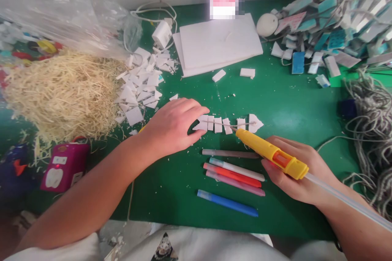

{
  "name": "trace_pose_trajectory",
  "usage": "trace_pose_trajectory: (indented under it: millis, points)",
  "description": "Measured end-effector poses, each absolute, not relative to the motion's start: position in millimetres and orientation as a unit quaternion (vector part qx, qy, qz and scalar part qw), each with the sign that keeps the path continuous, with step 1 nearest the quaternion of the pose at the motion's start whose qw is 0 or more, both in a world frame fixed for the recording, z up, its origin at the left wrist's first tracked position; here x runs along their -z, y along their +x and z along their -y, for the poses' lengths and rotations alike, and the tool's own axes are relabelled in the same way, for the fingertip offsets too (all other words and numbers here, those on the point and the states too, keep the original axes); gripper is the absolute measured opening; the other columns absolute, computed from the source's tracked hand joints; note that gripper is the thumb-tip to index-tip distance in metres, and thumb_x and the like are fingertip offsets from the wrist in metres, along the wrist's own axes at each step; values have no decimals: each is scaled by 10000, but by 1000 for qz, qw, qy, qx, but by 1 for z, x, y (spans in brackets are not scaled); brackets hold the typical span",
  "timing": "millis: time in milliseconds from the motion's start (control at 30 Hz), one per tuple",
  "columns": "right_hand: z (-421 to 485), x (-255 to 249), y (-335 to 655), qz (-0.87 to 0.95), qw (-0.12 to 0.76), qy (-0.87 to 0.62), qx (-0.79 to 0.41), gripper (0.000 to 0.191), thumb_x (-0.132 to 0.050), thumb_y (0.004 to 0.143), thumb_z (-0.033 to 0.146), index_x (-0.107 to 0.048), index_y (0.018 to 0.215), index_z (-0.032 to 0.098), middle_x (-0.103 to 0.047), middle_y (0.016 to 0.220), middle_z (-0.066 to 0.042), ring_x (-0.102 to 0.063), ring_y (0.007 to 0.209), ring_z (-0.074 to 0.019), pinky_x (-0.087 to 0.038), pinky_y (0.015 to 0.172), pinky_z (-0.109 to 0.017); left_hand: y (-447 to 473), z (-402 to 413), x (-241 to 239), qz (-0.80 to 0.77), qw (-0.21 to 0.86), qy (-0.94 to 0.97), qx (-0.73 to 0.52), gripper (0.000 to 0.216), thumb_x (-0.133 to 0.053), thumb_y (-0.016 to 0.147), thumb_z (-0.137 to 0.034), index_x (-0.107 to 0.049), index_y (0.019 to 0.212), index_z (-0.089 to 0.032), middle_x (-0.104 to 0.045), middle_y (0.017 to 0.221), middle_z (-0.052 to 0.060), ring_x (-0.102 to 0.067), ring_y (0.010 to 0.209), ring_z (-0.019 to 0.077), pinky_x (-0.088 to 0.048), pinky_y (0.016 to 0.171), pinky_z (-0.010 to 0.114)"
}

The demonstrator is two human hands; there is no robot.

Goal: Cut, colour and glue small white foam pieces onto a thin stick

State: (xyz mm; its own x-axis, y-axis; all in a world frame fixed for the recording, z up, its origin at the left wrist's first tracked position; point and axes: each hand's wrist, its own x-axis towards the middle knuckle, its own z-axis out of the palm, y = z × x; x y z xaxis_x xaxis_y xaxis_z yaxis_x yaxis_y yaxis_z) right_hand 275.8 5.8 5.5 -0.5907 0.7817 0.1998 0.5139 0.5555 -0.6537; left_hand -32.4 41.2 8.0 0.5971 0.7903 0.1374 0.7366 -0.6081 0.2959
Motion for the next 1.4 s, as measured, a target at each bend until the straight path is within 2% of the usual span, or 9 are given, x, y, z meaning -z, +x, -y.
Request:
trace_pose_trajectory:
  millis: [133, 333, 633, 933, 1167, 1400]
  points:
    - [-6, -6, 275, 847, 236, -386, -278, 116, -514, 951, 223, -484, 838, 235, -536, 688, 20, -473, 525, -109, -405, 483, -252, -28, -40, -9, -417, 83, 888, -176, 289, -625, 970, -306, -663, 1175, -106, -733, 1117, 132, -692, 1017, 256, -565, 889, 379]
    - [-7, -7, 273, 847, 242, -383, -278, 138, -523, 942, 217, -474, 815, 238, -532, 675, 26, -463, 508, -104, -383, 470, -248, -17, -42, -7, -393, 91, 899, -171, 401, -654, 940, -222, -605, 1305, -62, -735, 1155, 146, -690, 1066, 273, -572, 910, 402]
    - [-8, -8, 272, 849, 245, -381, -273, 145, -523, 943, 208, -464, 815, 239, -526, 674, 28, -451, 510, -104, -374, 470, -250, -3, -45, -1, -362, 79, 910, -184, 360, -597, 938, -146, -602, 1293, -84, -743, 1067, 111, -693, 1034, 248, -579, 932, 398]
    - [-6, -6, 274, 852, 240, -380, -268, 125, -520, 943, 213, -464, 834, 237, -516, 680, 29, -448, 526, -103, -385, 482, -247, -9, -43, -7, -373, 94, 907, -171, 459, -709, 899, -211, -596, 1317, -57, -724, 1198, 152, -672, 1136, 277, -559, 997, 409]
    - [-5, -7, 275, 856, 236, -377, -266, 124, -503, 968, 217, -465, 852, 239, -522, 693, 27, -456, 525, -105, -386, 491, -248, 11, -47, 1, -361, 100, 905, -203, 444, -717, 902, -214, -593, 1303, -71, -737, 1123, 118, -683, 1068, 253, -562, 972, 394]
    - [-5, -6, 275, 851, 243, -382, -265, 121, -508, 955, 216, -481, 839, 235, -529, 678, 24, -449, 518, -105, -380, 480, -255, 16, -49, 3, -363, 100, 908, -186, 374, -636, 953, -212, -583, 1307, -103, -731, 1086, 103, -678, 1021, 241, -570, 929, 394]
